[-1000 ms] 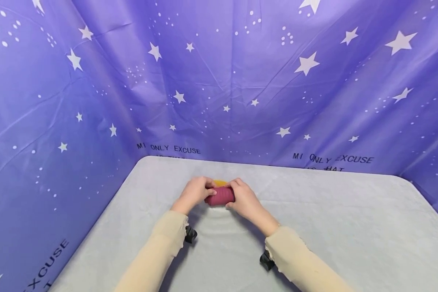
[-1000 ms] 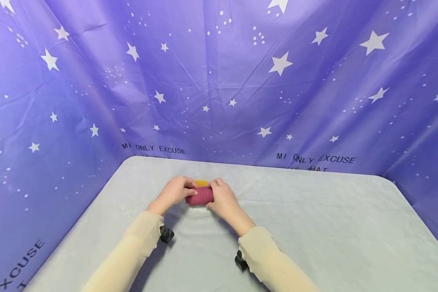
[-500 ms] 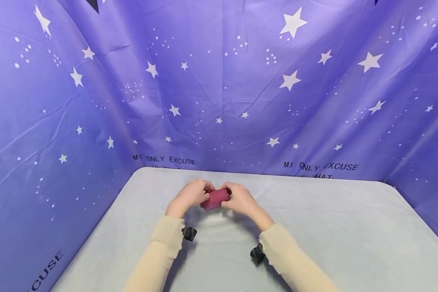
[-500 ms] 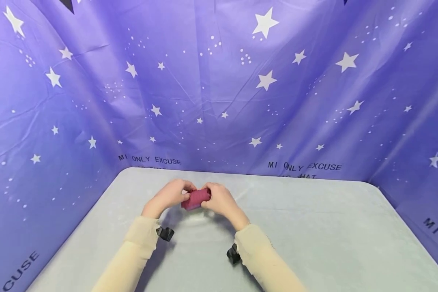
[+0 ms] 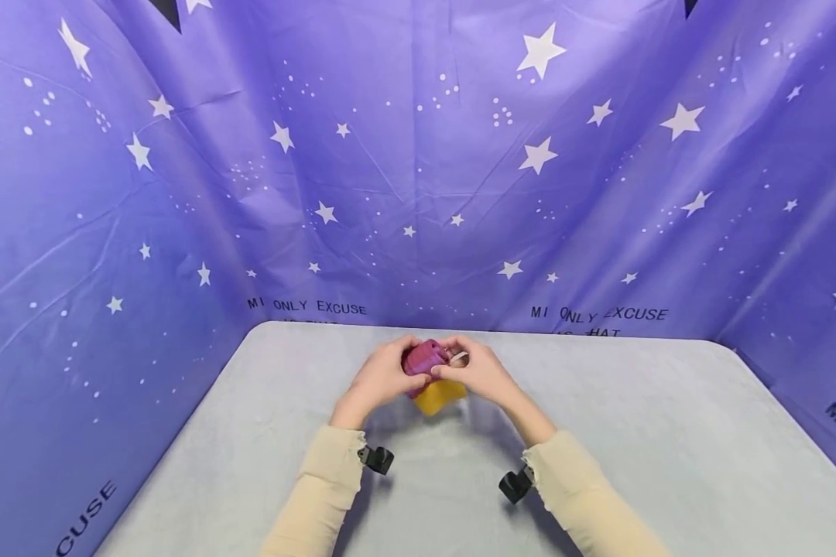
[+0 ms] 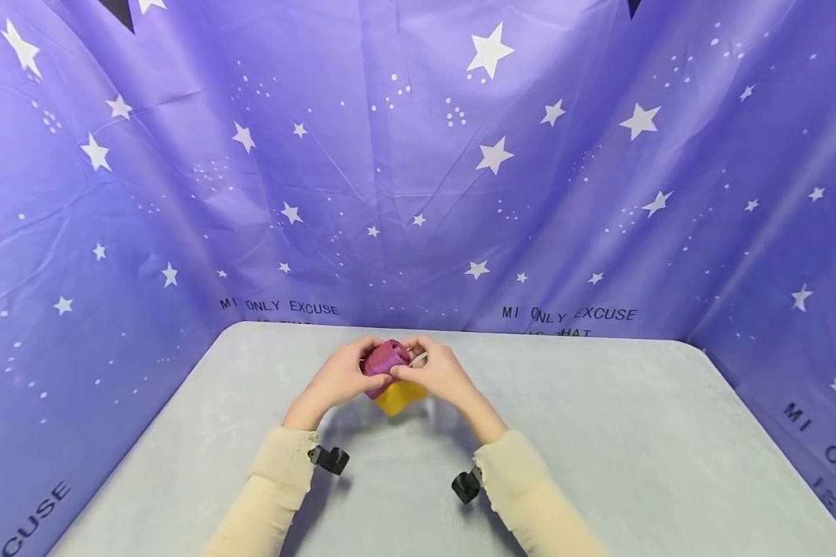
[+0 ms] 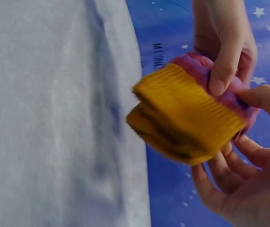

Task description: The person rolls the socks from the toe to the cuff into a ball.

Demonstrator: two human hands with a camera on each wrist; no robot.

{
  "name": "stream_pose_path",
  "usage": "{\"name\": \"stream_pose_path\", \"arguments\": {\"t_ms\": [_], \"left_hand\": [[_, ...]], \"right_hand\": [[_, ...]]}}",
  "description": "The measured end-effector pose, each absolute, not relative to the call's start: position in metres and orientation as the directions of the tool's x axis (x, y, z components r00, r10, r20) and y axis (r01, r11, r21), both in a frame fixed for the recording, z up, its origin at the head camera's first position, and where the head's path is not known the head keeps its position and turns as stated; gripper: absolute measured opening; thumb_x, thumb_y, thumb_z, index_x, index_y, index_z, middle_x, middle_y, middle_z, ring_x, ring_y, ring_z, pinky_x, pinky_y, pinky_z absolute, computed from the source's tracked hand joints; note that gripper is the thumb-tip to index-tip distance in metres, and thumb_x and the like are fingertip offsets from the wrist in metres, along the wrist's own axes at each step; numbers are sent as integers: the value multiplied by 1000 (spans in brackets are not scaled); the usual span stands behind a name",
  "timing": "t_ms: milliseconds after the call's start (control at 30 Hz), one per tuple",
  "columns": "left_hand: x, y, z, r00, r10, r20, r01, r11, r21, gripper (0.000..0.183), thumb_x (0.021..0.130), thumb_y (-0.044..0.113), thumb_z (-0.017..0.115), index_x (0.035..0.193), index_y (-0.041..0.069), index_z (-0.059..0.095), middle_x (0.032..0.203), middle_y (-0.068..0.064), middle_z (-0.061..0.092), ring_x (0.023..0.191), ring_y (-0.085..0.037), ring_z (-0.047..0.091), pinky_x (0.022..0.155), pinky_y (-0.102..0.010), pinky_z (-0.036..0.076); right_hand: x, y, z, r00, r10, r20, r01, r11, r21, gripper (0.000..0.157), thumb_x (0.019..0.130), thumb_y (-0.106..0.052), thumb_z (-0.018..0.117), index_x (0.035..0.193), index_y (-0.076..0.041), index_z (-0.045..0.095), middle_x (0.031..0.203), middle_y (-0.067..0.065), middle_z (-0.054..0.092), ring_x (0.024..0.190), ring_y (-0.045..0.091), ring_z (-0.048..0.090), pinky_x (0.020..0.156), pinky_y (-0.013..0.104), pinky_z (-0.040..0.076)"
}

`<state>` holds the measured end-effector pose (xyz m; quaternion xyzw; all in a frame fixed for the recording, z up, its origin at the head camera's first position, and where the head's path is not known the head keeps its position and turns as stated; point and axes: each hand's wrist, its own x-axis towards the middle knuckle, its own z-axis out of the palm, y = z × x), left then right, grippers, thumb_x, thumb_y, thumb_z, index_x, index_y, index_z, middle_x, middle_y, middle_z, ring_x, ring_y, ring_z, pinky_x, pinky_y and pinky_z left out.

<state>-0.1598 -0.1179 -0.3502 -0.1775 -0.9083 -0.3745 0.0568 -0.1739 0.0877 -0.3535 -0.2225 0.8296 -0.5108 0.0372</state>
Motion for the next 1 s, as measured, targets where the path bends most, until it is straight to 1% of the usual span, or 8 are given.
{"name": "stream_pose_path", "arguments": {"t_ms": [133, 333, 500, 600, 667, 867, 933, 1000], "left_hand": [[-160, -121, -354, -964, 159, 213, 262, 433, 863, 50, 82, 16, 79, 128, 5, 61, 112, -15, 72, 95, -23, 69, 83, -35, 59], [-158, -122, -354, -978, 188, 88, 120, 165, 979, 51, 87, 12, 72, 134, 0, 54, 123, -24, 67, 101, -20, 69, 91, -34, 57], [-155, -119, -357, -962, 271, 7, -1, -27, 1000, 50, 89, 10, 67, 134, 0, 49, 117, -12, 70, 95, -11, 67, 87, -28, 56], [-153, -116, -359, -942, 335, 13, -38, -145, 989, 52, 90, 6, 62, 138, -3, 45, 110, -1, 69, 96, -10, 67, 86, -25, 57], [-153, -114, -362, -927, 373, 33, -52, -216, 975, 53, 91, 2, 58, 141, -7, 41, 107, 2, 68, 96, -9, 66, 86, -24, 58], [-152, -111, -366, -916, 399, 49, -67, -270, 960, 55, 94, 1, 51, 145, -11, 36, 111, 2, 63, 98, -9, 64, 87, -22, 56], [-151, -110, -366, -931, 361, 44, -51, -250, 967, 54, 96, 3, 51, 147, -7, 36, 116, -1, 61, 100, -8, 62, 89, -22, 56], [-149, -107, -364, -949, 309, 60, -1, -193, 981, 50, 97, 5, 52, 145, -3, 38, 121, -10, 62, 101, -9, 63, 89, -24, 56]], "right_hand": [[-168, 103, -348, -880, -436, 187, -345, 318, -883, 40, 85, -12, 77, 119, 2, 62, 107, 22, 69, 86, 20, 68, 76, 25, 56], [-164, 111, -342, -879, -435, 196, -324, 243, -915, 22, 89, -9, 71, 104, 6, 66, 96, 17, 71, 79, 10, 64, 72, 22, 55], [-162, 116, -336, -881, -447, 156, -255, 170, -952, 20, 92, -6, 66, 104, 9, 62, 86, 1, 69, 75, 7, 62, 70, 22, 54], [-161, 118, -337, -884, -452, 118, -204, 145, -968, 23, 93, -7, 66, 107, 10, 61, 85, -6, 68, 76, 7, 62, 72, 22, 55], [-159, 120, -339, -885, -454, 104, -180, 127, -975, 23, 93, -7, 66, 108, 9, 61, 87, -8, 69, 79, 6, 63, 75, 22, 56], [-156, 118, -347, -891, -440, 114, -148, 45, -988, 15, 91, -2, 65, 106, -4, 64, 94, -12, 70, 85, 5, 68, 79, 22, 58], [-156, 116, -349, -899, -416, 140, -165, 26, -986, 16, 90, 1, 66, 105, -1, 64, 94, -15, 71, 85, 5, 69, 78, 22, 58], [-154, 114, -351, -911, -378, 167, -192, 30, -981, 18, 89, 2, 67, 106, 4, 63, 92, -17, 71, 82, 4, 69, 76, 21, 58]]}}
